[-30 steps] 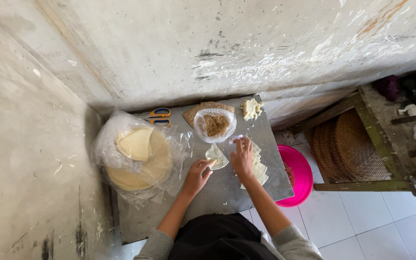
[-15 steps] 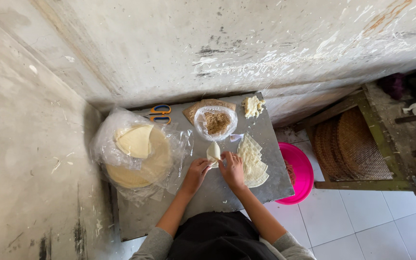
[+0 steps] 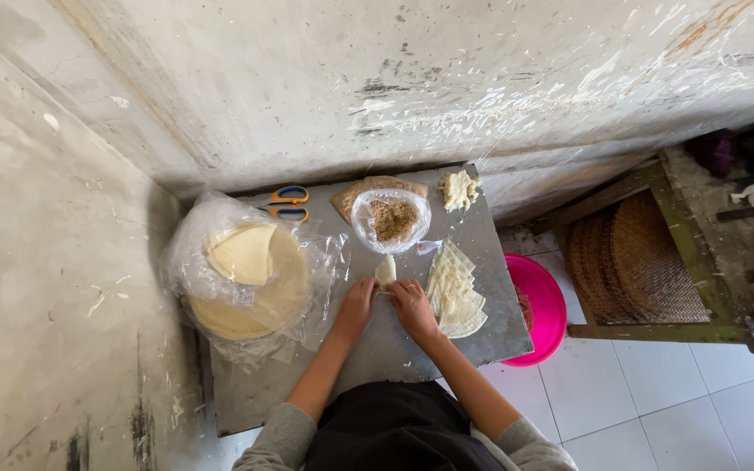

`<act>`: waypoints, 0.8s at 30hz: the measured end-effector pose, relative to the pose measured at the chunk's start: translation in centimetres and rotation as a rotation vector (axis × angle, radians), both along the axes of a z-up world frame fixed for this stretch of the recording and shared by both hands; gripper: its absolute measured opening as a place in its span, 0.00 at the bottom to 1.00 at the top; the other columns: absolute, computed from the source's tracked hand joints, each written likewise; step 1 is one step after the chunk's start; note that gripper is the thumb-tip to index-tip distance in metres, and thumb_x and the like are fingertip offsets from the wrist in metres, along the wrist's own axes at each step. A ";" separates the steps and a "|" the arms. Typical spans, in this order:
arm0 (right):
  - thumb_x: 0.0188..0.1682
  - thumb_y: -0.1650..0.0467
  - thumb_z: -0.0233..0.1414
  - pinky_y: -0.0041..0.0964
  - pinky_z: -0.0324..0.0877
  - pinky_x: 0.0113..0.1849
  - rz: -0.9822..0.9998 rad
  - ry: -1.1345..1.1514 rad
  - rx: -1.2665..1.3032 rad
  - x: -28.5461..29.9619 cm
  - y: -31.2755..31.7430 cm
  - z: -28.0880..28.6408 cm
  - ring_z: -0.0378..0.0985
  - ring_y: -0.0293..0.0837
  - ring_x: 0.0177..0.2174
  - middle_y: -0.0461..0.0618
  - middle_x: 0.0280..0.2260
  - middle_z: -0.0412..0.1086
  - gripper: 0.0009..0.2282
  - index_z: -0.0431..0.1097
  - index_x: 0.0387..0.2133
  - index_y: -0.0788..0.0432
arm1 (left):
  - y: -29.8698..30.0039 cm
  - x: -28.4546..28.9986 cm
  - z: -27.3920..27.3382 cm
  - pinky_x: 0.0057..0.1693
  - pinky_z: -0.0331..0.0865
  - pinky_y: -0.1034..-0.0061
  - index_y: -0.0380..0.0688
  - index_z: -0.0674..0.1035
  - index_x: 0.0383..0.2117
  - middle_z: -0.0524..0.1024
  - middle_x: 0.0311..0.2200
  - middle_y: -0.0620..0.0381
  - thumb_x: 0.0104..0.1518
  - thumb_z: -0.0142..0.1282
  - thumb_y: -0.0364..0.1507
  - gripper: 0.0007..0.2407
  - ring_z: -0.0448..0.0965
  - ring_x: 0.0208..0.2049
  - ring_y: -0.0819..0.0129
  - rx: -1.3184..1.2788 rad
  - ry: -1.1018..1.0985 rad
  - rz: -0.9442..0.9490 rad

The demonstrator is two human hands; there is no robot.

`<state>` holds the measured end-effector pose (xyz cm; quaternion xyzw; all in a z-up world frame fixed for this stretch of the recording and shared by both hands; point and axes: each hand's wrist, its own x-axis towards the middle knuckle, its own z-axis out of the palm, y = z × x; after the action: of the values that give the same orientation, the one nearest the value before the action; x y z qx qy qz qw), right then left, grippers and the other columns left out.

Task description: The person places filling onto spring roll wrappers and rolls them into cylinders, repeating the process with multiple wrappers.

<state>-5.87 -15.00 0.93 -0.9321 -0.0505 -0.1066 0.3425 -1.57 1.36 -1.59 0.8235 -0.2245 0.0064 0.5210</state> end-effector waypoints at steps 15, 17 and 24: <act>0.42 0.78 0.58 0.45 0.72 0.42 -0.018 -0.132 0.034 0.5 -0.3 0.0 0.75 0.55 0.40 0.55 0.38 0.74 0.09 0.75 0.36 0.64 | 0.9 0.5 2.7 0.45 0.69 0.62 0.42 0.84 0.31 0.80 0.37 0.56 0.52 0.63 0.30 0.06 0.78 0.39 0.54 0.132 -0.223 0.055; 0.43 0.77 0.60 0.45 0.72 0.41 -0.039 -0.184 0.026 0.5 0.1 -0.1 0.75 0.55 0.39 0.55 0.37 0.74 0.08 0.75 0.36 0.65 | 0.8 0.2 3.7 0.46 0.68 0.62 0.45 0.85 0.31 0.79 0.37 0.56 0.52 0.63 0.31 0.06 0.77 0.39 0.54 0.220 -0.204 0.131; 0.44 0.77 0.61 0.44 0.72 0.39 -0.299 0.173 0.288 2.4 0.0 -0.6 0.77 0.54 0.34 0.55 0.32 0.75 0.05 0.75 0.33 0.65 | -1.7 1.1 1.4 0.46 0.70 0.65 0.44 0.83 0.31 0.77 0.37 0.54 0.55 0.61 0.34 0.07 0.78 0.39 0.57 0.157 0.116 0.291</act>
<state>-3.52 -15.00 0.29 -0.8764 0.1338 -0.0819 0.4552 -0.42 -0.32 -0.20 0.8843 -0.0723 0.0165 0.4609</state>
